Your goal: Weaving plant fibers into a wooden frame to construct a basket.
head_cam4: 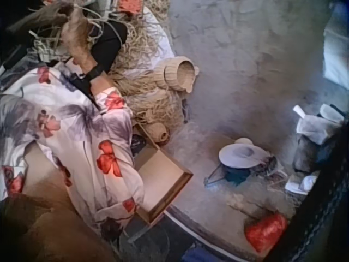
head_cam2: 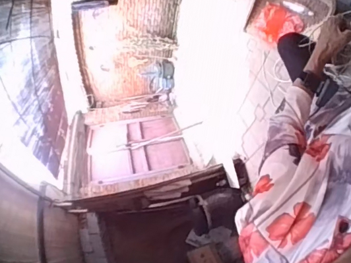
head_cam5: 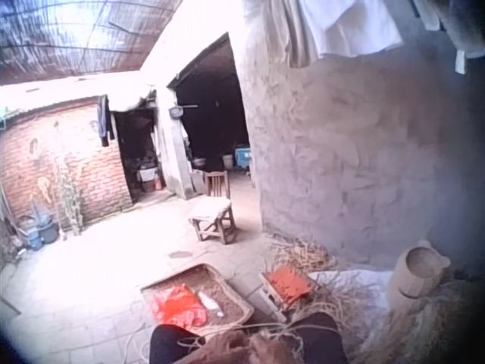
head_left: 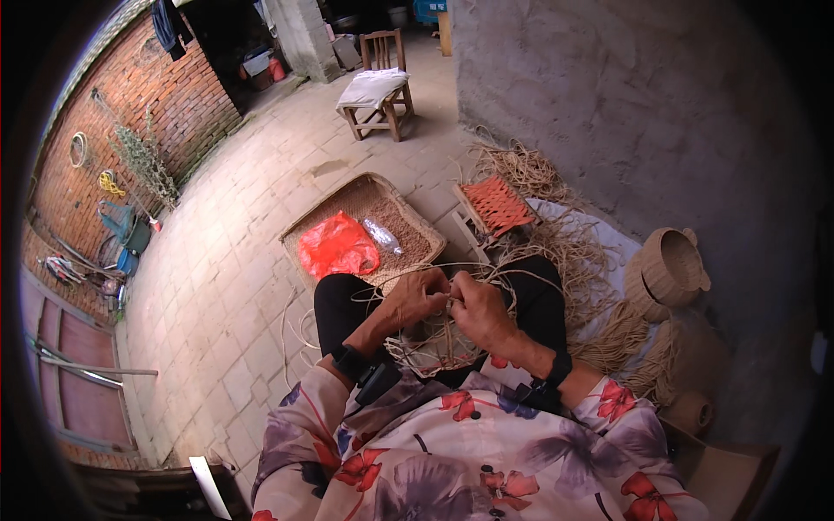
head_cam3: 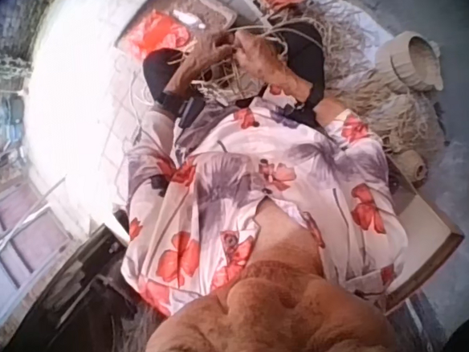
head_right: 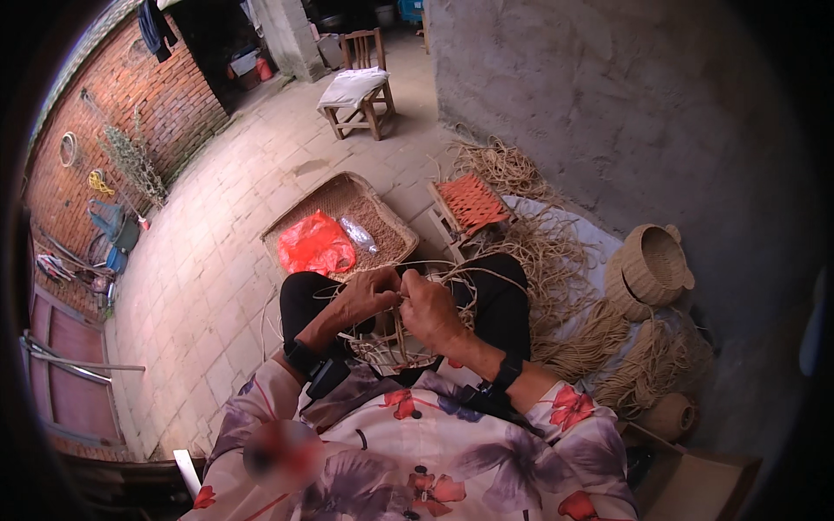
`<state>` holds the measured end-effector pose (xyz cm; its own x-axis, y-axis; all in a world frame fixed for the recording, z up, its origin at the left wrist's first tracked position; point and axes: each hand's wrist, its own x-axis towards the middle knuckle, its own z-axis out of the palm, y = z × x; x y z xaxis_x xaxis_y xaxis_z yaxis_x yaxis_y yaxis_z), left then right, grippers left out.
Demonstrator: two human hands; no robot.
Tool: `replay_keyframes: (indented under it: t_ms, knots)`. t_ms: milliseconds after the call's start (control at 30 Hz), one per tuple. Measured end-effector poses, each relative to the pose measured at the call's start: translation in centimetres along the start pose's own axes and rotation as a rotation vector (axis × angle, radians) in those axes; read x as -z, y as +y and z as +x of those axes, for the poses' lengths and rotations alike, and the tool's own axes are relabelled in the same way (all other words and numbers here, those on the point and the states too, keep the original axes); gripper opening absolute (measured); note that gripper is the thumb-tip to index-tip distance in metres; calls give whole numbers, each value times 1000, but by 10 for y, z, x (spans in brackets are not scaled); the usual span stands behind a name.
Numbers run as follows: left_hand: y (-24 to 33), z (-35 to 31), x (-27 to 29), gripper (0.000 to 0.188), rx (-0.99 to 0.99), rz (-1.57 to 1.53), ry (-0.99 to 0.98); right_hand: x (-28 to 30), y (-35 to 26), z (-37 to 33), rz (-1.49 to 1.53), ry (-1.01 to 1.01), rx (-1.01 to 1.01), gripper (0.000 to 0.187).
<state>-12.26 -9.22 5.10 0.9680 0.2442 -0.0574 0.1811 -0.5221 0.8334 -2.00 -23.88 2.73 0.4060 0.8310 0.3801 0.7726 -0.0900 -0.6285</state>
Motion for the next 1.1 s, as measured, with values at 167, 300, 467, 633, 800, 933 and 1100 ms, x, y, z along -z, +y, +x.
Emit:
replay_keyframes:
  t_ms: [167, 300, 467, 633, 800, 933, 1100]
  knots:
    - [-2, 0, -1, 29, 5, -30, 0, 23, 8, 0, 391, -289, -493, 26]
    - [-1, -1, -4, 28, -11, -9, 23, 47, 6, -2, 190, -408, -274, 22]
    - [0, -3, -4, 24, 6, -51, 10, 53, 5, 11, 751, -372, -506, 26]
    - [1, -6, -6, 17, -146, 144, 103, 54, 3, 10, 1023, -398, -741, 24]
    - [2, -13, -12, 11, -281, 193, 236, 109, 28, -10, 516, -546, -342, 20]
    - [0, -18, -9, 11, -225, 195, 251, 191, 102, -55, -219, 25, -219, 9]
    - [-5, -21, -5, 12, -234, 229, 291, 317, 244, -114, -254, 486, -634, 10]
